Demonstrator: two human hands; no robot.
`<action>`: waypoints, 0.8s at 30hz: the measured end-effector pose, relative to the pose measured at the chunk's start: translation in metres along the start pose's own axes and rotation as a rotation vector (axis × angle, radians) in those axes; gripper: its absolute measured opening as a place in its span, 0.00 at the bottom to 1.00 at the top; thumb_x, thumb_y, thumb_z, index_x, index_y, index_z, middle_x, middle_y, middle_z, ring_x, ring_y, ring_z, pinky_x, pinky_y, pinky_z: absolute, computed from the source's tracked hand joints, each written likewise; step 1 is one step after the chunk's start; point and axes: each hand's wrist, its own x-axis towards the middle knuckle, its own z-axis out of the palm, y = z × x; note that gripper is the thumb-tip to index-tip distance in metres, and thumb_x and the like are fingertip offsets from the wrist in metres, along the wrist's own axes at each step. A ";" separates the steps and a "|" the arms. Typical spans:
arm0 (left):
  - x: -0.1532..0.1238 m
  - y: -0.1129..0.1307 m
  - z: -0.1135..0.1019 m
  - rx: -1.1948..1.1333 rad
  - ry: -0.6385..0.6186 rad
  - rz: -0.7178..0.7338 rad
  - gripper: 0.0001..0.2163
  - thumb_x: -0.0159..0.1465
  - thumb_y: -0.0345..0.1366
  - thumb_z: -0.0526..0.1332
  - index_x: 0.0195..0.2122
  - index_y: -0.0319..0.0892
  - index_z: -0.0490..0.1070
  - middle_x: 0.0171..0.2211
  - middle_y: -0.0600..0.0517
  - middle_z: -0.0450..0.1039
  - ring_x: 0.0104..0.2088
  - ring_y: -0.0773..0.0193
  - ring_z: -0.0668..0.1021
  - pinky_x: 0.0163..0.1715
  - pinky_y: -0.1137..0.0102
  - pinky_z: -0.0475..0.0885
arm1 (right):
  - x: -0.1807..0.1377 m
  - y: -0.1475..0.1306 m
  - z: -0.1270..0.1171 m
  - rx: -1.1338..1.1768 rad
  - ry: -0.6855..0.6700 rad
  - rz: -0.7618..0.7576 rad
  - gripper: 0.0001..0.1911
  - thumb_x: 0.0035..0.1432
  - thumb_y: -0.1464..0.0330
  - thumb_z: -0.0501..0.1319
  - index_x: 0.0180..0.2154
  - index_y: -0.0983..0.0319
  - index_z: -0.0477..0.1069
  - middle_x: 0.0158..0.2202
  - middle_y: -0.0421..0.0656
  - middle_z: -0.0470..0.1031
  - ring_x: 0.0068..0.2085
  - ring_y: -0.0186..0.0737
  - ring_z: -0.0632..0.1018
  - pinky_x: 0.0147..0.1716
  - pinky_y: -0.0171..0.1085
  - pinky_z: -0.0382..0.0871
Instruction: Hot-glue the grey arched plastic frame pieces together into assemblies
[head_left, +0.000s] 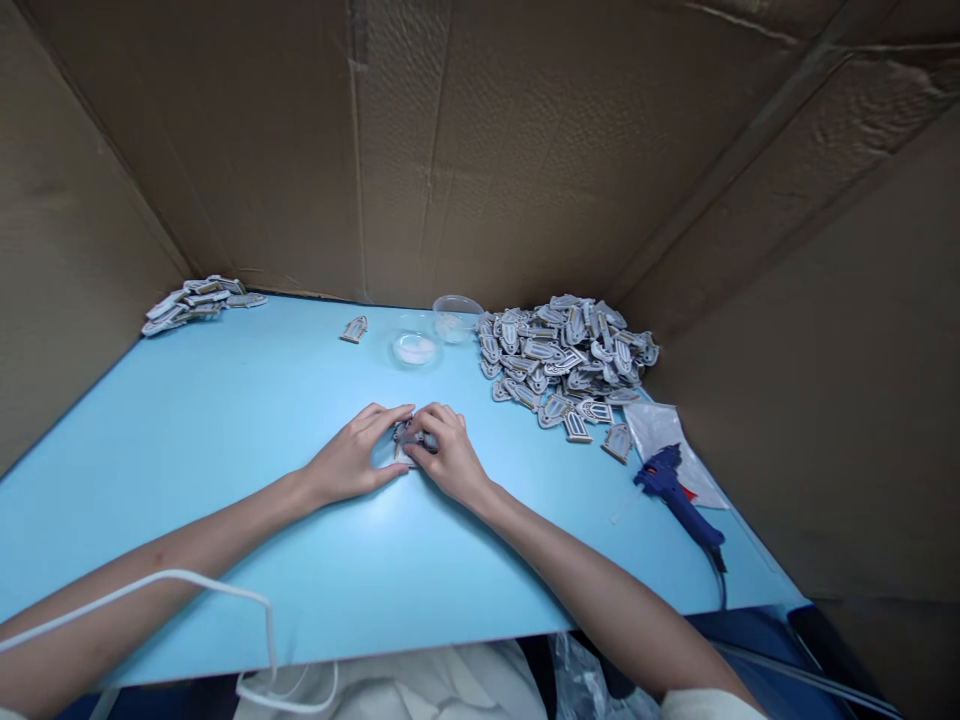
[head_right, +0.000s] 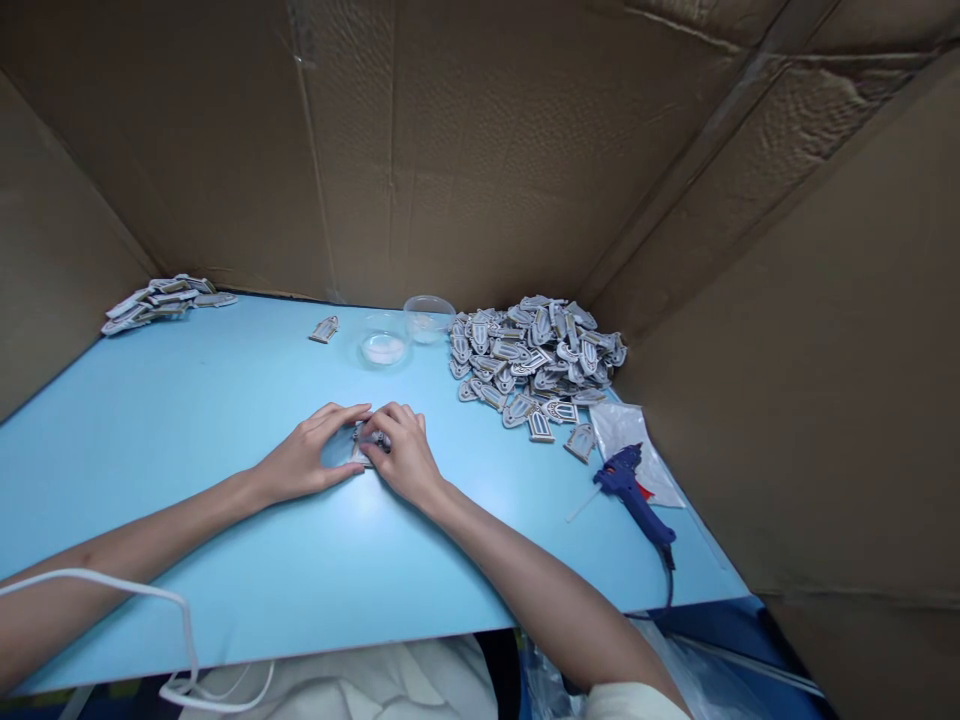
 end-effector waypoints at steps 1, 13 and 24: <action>0.000 0.000 0.000 0.005 0.003 0.004 0.36 0.64 0.35 0.72 0.71 0.48 0.62 0.58 0.46 0.79 0.57 0.50 0.79 0.59 0.55 0.78 | 0.000 0.000 0.002 -0.005 0.009 -0.012 0.10 0.59 0.77 0.69 0.39 0.57 0.77 0.47 0.44 0.77 0.53 0.48 0.75 0.55 0.47 0.64; -0.003 -0.011 0.000 0.063 0.034 0.049 0.26 0.71 0.49 0.64 0.68 0.48 0.67 0.60 0.44 0.79 0.57 0.45 0.80 0.58 0.52 0.78 | -0.067 0.024 -0.200 -0.814 0.215 0.549 0.07 0.67 0.65 0.66 0.40 0.59 0.81 0.43 0.52 0.84 0.51 0.58 0.79 0.52 0.48 0.65; 0.000 -0.005 -0.005 0.072 0.053 0.037 0.24 0.70 0.55 0.61 0.66 0.61 0.68 0.57 0.54 0.79 0.57 0.42 0.79 0.58 0.44 0.77 | -0.167 0.072 -0.258 -0.615 0.172 0.912 0.14 0.57 0.60 0.73 0.41 0.62 0.83 0.40 0.50 0.85 0.43 0.49 0.82 0.38 0.36 0.66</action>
